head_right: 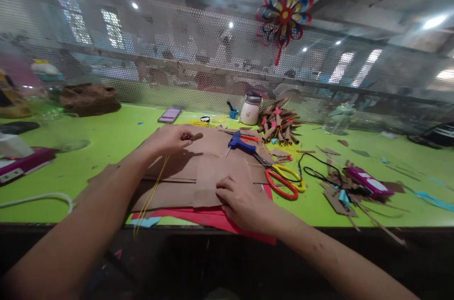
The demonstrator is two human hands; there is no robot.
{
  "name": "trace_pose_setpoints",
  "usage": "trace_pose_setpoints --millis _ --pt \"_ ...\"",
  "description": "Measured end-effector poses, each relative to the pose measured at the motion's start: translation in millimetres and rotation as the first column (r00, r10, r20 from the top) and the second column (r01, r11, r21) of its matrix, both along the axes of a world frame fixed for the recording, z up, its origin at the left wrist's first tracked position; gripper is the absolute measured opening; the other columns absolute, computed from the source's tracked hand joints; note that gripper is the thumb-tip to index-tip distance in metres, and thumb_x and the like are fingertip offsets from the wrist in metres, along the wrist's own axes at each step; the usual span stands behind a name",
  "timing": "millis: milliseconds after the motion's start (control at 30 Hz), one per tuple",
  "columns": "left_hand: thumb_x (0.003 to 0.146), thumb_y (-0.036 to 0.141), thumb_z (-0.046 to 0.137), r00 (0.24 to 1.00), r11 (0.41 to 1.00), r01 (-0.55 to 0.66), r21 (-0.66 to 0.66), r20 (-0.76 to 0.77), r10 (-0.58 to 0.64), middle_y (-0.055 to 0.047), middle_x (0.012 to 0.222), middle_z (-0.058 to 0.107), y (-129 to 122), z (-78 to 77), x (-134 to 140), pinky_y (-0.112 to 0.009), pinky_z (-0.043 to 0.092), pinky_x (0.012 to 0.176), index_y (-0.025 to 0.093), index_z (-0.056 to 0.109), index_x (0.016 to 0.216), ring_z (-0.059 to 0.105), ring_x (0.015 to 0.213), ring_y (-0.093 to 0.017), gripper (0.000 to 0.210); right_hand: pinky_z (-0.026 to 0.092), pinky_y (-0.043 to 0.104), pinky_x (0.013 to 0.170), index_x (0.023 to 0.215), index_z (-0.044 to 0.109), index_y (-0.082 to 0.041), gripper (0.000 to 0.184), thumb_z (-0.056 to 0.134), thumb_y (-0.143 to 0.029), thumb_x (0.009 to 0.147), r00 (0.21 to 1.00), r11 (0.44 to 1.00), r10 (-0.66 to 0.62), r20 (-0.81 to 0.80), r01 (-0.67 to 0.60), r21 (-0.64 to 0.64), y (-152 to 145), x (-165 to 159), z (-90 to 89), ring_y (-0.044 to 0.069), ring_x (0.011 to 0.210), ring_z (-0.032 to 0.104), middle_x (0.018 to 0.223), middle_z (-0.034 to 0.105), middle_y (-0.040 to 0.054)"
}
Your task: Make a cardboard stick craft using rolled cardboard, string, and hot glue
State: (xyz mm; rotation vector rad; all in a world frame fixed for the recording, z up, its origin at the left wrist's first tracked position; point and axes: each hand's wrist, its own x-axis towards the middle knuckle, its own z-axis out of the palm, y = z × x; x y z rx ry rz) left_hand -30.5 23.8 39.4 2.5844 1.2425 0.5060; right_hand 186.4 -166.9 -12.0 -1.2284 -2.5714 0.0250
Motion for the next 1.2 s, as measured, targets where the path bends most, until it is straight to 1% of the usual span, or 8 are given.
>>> trace_pose_setpoints --millis 100,200,400,600,867,967,1100,1200 --pt "0.072 0.042 0.054 1.000 0.998 0.018 0.062 -0.023 -0.017 0.001 0.070 0.065 -23 16.2 8 -0.022 0.031 0.056 0.025 0.067 0.087 0.053 0.062 -0.013 0.025 0.045 0.035 0.085 0.103 0.060 -0.011 0.025 0.042 -0.007 0.085 0.997 0.993 -0.007 0.078 -0.002 0.117 4 -9 -6.2 0.021 0.099 0.049 0.104 0.059 0.0132" --pt "0.077 0.040 0.049 0.988 0.982 0.155 -0.106 0.024 -0.153 0.003 0.068 0.064 -40 21.8 19 -0.020 0.032 0.053 0.022 0.064 0.090 0.053 0.056 -0.010 0.027 0.044 0.034 0.084 0.099 0.061 -0.010 0.023 0.043 -0.007 0.085 0.997 0.989 0.024 0.078 -0.035 0.145 8 -15 -8.7 0.020 0.096 0.050 0.099 0.060 0.0133" --pt "0.078 0.037 0.050 0.917 0.837 0.390 -0.385 0.244 -0.315 -0.002 0.073 0.066 -39 8.7 28 -0.021 0.039 0.055 0.017 0.058 0.096 0.059 0.061 -0.012 0.028 0.044 0.029 0.082 0.101 0.062 -0.014 0.026 0.047 -0.005 0.082 0.999 0.996 0.041 -0.031 -0.038 0.083 11 -25 -2.0 0.017 0.094 0.053 0.096 0.061 0.0093" --pt "0.081 0.038 0.047 0.876 0.934 0.192 -0.300 0.482 -0.025 -0.007 0.079 0.068 -33 10.5 19 -0.021 0.034 0.046 0.015 0.049 0.107 0.060 0.061 -0.013 0.035 0.042 0.031 0.080 0.102 0.060 -0.014 0.026 0.046 -0.007 0.081 0.996 0.984 0.087 0.021 -0.089 0.155 12 -50 7.2 0.019 0.091 0.051 0.094 0.061 0.0104" --pt "0.083 0.035 0.044 0.864 0.961 0.009 -0.276 0.487 0.131 -0.006 0.077 0.066 -26 8.0 13 -0.021 0.037 0.046 0.017 0.046 0.114 0.052 0.050 -0.009 0.036 0.040 0.030 0.072 0.093 0.060 -0.014 0.021 0.049 -0.006 0.077 0.998 0.987 -0.040 0.053 0.031 0.159 22 -65 -0.2 0.019 0.085 0.051 0.089 0.062 0.0084" --pt "0.083 0.034 0.045 0.925 0.944 0.097 -0.316 0.378 0.032 -0.002 0.069 0.063 -28 2.9 16 -0.020 0.038 0.046 0.019 0.048 0.113 0.050 0.049 -0.009 0.035 0.041 0.030 0.073 0.092 0.060 -0.014 0.019 0.051 -0.008 0.077 0.997 0.989 0.022 0.069 -0.032 0.144 28 -67 -3.0 0.019 0.086 0.052 0.089 0.062 0.0078" --pt "0.082 0.035 0.048 0.916 0.823 0.369 -0.433 0.322 -0.241 0.002 0.069 0.060 -31 -6.7 23 -0.018 0.040 0.049 0.021 0.054 0.104 0.050 0.055 -0.008 0.027 0.041 0.032 0.082 0.092 0.060 -0.014 0.018 0.048 -0.007 0.080 0.999 0.976 0.035 -0.040 -0.025 0.216 46 -62 1.3 0.019 0.091 0.052 0.095 0.061 0.0083" --pt "0.080 0.034 0.051 0.904 0.778 0.404 -0.480 0.337 -0.262 0.002 0.071 0.059 -30 -10.4 21 -0.019 0.041 0.052 0.018 0.054 0.102 0.050 0.056 -0.008 0.027 0.042 0.031 0.082 0.088 0.060 -0.015 0.015 0.047 -0.011 0.083 0.998 0.975 0.032 -0.051 -0.020 0.222 50 -55 4.4 0.019 0.091 0.052 0.094 0.060 0.0085"
